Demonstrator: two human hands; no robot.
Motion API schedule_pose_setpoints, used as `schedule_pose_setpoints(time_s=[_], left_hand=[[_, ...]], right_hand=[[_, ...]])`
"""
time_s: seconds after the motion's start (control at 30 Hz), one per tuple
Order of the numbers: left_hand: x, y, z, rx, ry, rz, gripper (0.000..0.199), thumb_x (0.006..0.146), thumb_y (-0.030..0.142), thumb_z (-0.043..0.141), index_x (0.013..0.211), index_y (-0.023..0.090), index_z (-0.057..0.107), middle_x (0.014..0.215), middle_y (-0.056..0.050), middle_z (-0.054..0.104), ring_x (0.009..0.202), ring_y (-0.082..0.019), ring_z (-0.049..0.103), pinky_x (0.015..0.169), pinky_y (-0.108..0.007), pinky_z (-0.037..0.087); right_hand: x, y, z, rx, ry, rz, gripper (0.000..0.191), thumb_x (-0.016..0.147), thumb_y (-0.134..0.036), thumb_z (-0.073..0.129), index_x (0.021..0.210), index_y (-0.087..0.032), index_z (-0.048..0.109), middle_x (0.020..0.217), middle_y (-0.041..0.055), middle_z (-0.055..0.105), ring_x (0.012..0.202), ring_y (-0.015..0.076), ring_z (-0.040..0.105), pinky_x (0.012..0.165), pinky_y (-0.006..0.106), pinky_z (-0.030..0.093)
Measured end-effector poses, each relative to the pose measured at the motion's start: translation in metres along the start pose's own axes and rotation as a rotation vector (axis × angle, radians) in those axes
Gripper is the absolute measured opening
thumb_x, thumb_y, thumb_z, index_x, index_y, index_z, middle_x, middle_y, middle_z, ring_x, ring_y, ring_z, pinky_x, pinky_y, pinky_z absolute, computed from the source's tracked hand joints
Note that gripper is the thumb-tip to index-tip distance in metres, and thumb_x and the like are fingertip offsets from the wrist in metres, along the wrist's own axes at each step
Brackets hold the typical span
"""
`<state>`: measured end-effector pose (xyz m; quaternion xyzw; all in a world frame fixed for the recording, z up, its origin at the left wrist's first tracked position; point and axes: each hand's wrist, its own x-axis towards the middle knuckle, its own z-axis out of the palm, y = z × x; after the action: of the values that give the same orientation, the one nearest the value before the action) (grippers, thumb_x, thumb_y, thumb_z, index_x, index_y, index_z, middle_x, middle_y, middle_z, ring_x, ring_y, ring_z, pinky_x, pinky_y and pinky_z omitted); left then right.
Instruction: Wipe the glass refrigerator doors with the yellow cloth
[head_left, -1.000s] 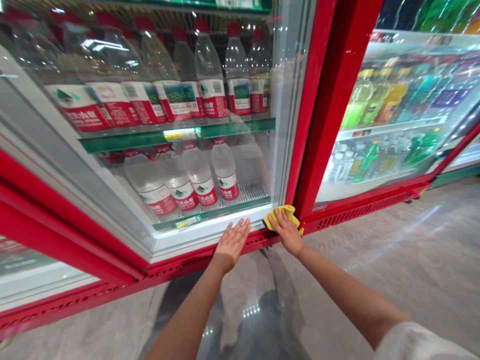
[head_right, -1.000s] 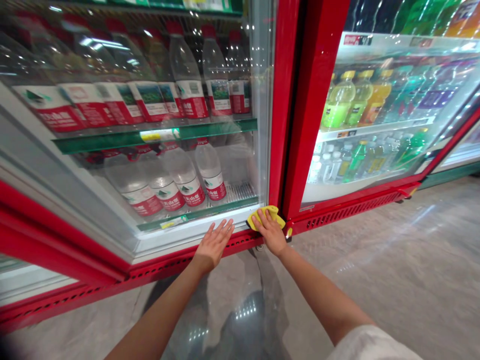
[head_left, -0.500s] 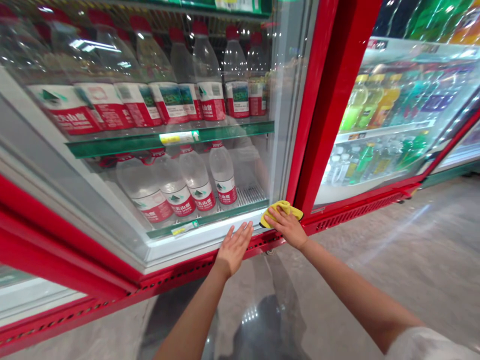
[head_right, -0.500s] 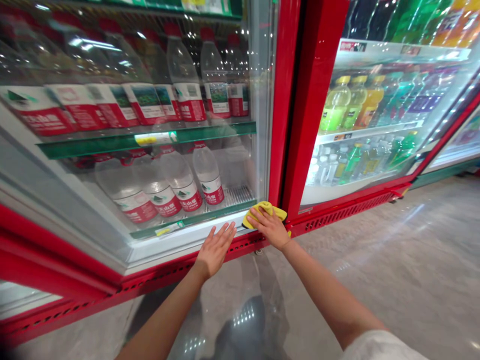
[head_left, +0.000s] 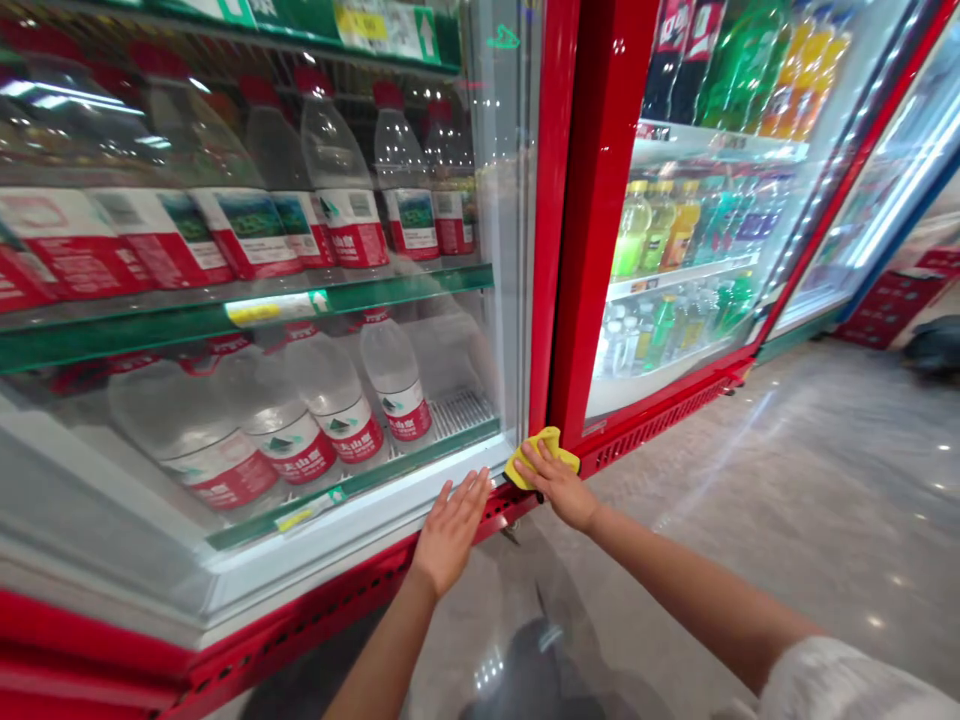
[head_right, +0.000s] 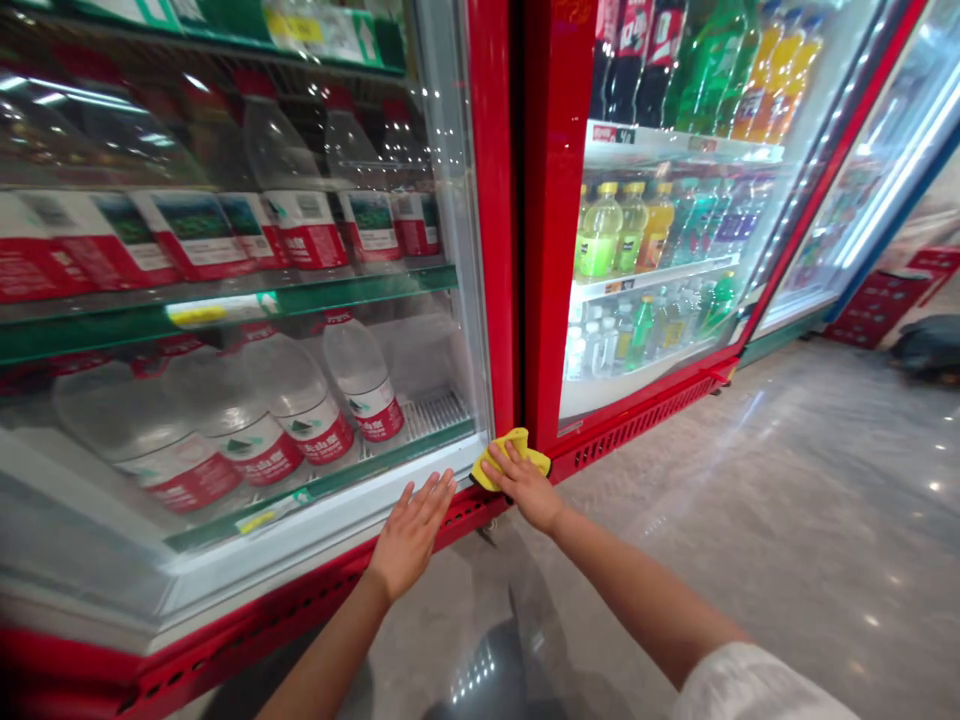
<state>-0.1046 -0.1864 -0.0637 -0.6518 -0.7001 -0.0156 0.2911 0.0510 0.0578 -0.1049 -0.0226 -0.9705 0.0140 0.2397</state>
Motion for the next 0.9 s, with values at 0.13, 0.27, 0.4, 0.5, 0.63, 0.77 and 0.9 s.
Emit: schedule_pose_setpoints(time_s=[0.13, 0.27, 0.4, 0.5, 0.63, 0.77, 0.9], left_hand=[[0.006, 0.002, 0.009, 0.023, -0.014, 0.009, 0.085, 0.082, 0.006, 0.048, 0.162, 0.017, 0.023, 0.167, -0.006, 0.03, 0.157, -0.018, 0.021, 0.129, -0.043, 0.019], [0.033, 0.013, 0.009, 0.041, 0.018, 0.046, 0.08, 0.084, 0.006, 0.046, 0.161, 0.017, 0.029, 0.167, -0.005, 0.032, 0.156, -0.018, 0.025, 0.129, -0.042, 0.017], [0.074, 0.03, 0.001, 0.025, 0.026, 0.05, 0.075, 0.087, 0.009, 0.046, 0.16, 0.017, 0.031, 0.166, -0.006, 0.034, 0.156, -0.018, 0.026, 0.129, -0.042, 0.015], [0.108, 0.044, -0.006, 0.022, 0.011, 0.018, 0.078, 0.088, 0.011, 0.047, 0.162, 0.016, 0.024, 0.166, -0.008, 0.032, 0.156, -0.02, 0.025, 0.129, -0.044, 0.015], [0.148, 0.059, -0.015, 0.033, 0.012, -0.024, 0.079, 0.089, 0.013, 0.048, 0.163, 0.015, 0.018, 0.167, -0.008, 0.03, 0.157, -0.021, 0.022, 0.13, -0.045, 0.012], [0.183, 0.071, -0.024, 0.091, 0.026, -0.05, 0.075, 0.092, 0.014, 0.044, 0.163, 0.016, 0.018, 0.167, -0.005, 0.029, 0.158, -0.02, 0.019, 0.131, -0.044, 0.006], [0.212, 0.076, -0.027, 0.172, 0.025, -0.143, 0.072, 0.095, 0.012, 0.039, 0.163, 0.018, 0.018, 0.166, -0.004, 0.031, 0.158, -0.018, 0.019, 0.131, -0.045, 0.002]], right_hand=[[-0.012, 0.018, -0.01, 0.004, -0.137, -0.112, 0.058, 0.1, -0.009, 0.048, 0.154, -0.029, 0.043, 0.163, 0.0085, 0.037, 0.154, 0.0282, 0.026, 0.114, 0.055, 0.045], [-0.034, 0.052, -0.028, 0.004, -0.105, -0.146, 0.049, 0.102, -0.012, 0.046, 0.148, -0.031, 0.052, 0.159, 0.0054, 0.045, 0.153, 0.0248, 0.032, 0.118, 0.053, 0.041], [-0.05, 0.093, -0.055, -0.026, 0.055, -0.063, 0.052, 0.102, -0.01, 0.044, 0.148, -0.031, 0.052, 0.158, 0.0058, 0.047, 0.153, 0.0233, 0.032, 0.116, 0.053, 0.042], [-0.037, 0.119, -0.079, -0.053, 0.141, -0.036, 0.057, 0.101, -0.009, 0.043, 0.152, -0.034, 0.046, 0.161, 0.0047, 0.043, 0.154, 0.0232, 0.031, 0.116, 0.055, 0.041], [-0.004, 0.139, -0.087, -0.065, 0.202, -0.045, 0.06, 0.101, -0.01, 0.044, 0.155, -0.035, 0.042, 0.163, 0.0037, 0.039, 0.155, 0.0216, 0.027, 0.119, 0.051, 0.037], [-0.001, 0.148, -0.063, -0.056, 0.194, -0.154, 0.061, 0.1, -0.012, 0.049, 0.156, -0.036, 0.039, 0.161, 0.002, 0.042, 0.151, 0.0207, 0.036, 0.12, 0.047, 0.037], [-0.009, 0.166, -0.051, 0.045, 0.143, -0.382, 0.061, 0.102, -0.014, 0.048, 0.155, -0.041, 0.036, 0.154, -0.0064, 0.052, 0.14, 0.0152, 0.052, 0.127, 0.045, 0.027]])
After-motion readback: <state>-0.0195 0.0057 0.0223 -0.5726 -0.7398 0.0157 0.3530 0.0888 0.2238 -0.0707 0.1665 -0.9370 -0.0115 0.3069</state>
